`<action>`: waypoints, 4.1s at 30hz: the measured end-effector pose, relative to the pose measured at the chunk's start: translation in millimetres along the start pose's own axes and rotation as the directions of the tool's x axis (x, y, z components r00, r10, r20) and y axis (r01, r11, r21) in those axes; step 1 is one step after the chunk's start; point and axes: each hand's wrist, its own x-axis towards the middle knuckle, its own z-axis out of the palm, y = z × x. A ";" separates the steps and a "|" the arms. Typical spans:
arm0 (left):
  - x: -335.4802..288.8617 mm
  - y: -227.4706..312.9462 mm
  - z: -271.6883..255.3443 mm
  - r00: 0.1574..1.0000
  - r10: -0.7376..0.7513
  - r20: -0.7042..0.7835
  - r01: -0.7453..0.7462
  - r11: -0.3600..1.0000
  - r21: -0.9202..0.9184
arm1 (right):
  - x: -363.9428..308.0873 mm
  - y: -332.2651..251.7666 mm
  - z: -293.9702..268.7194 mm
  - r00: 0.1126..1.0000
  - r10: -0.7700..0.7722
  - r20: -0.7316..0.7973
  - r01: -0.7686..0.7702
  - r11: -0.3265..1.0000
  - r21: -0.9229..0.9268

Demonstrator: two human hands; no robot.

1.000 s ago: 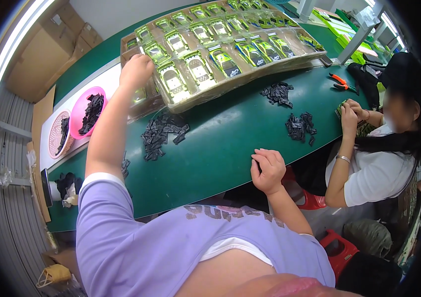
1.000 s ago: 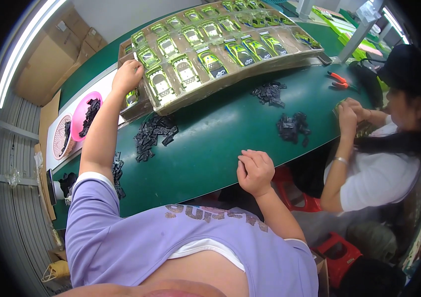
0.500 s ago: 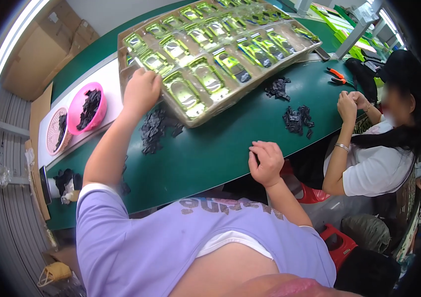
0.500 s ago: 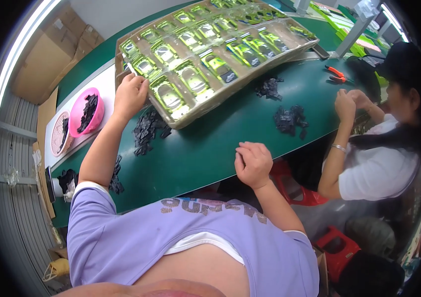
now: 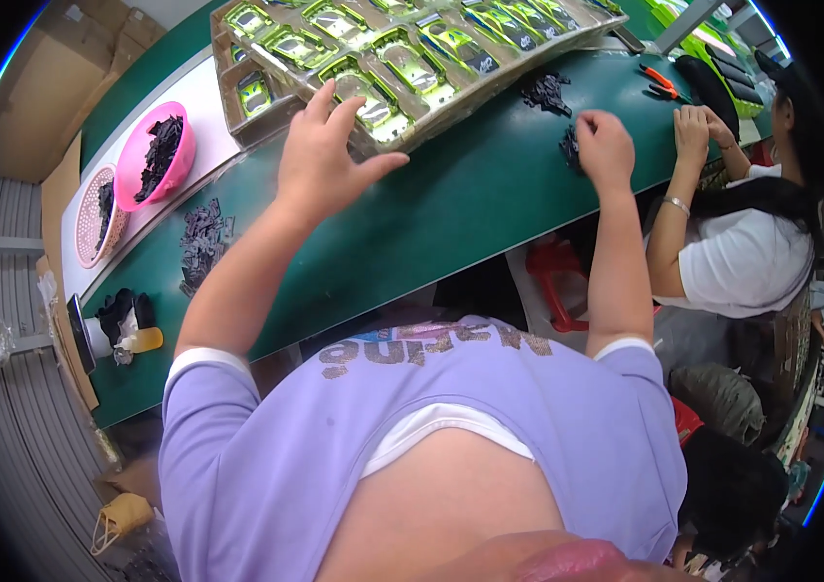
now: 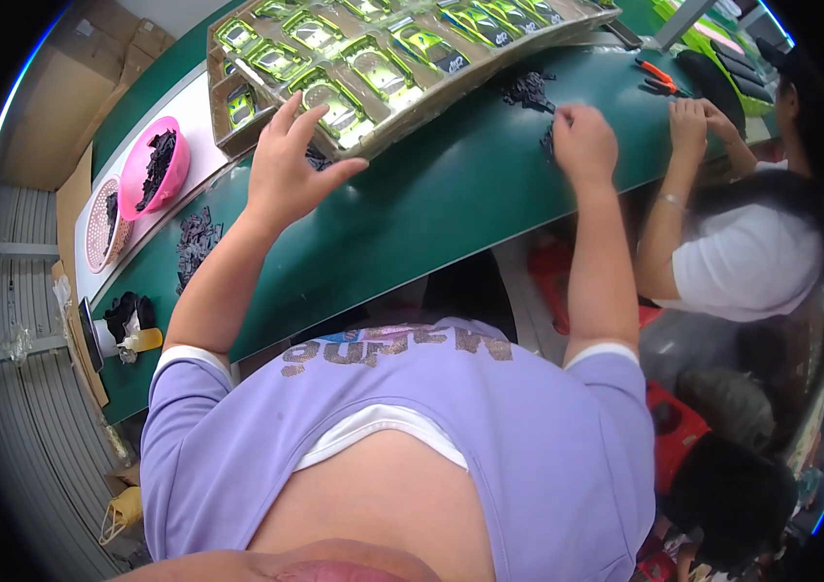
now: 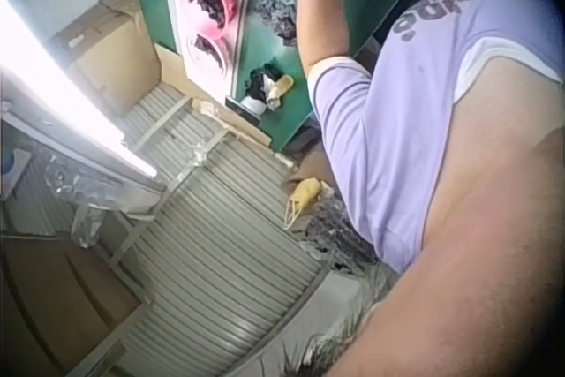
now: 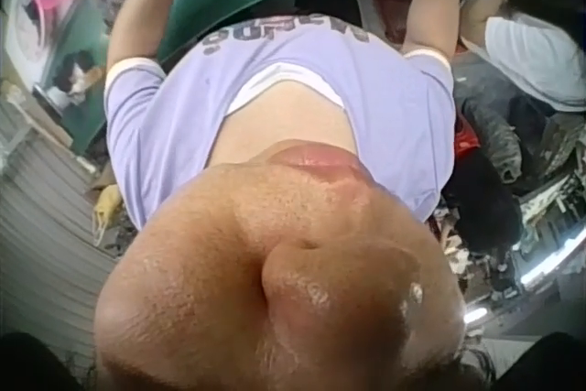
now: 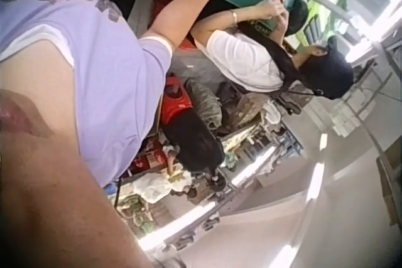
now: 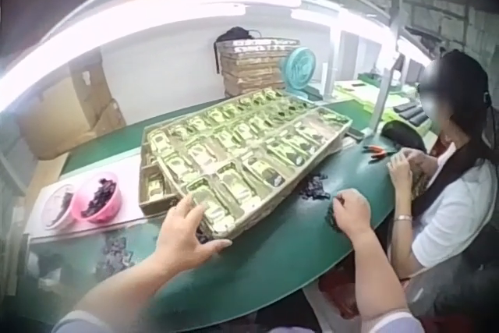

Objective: The person applies glue from a bottle to small plastic components, then attaches them to a green plastic toy car shell by hand.

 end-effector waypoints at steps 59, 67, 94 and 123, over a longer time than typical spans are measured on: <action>-88.3 -79.2 -50.9 0.853 -0.203 0.480 0.387 -0.371 -0.844 | -115.6 -101.6 -14.5 0.797 0.000 0.604 -0.602 0.088 0.794; -165.2 -19.7 -32.4 0.739 -0.221 0.636 0.486 -0.478 -0.732 | -140.7 -153.5 13.2 0.767 -0.208 0.606 -0.591 0.136 0.795; -197.7 -23.9 -25.2 0.983 -0.024 -0.181 -0.013 0.980 -0.200 | -169.6 -241.2 17.7 0.709 -0.597 0.376 0.212 0.689 0.694; -163.1 -19.2 -20.1 0.948 -0.236 0.215 0.302 0.880 -0.366 | -167.7 -230.9 24.1 0.774 -0.438 0.457 -0.096 0.632 0.769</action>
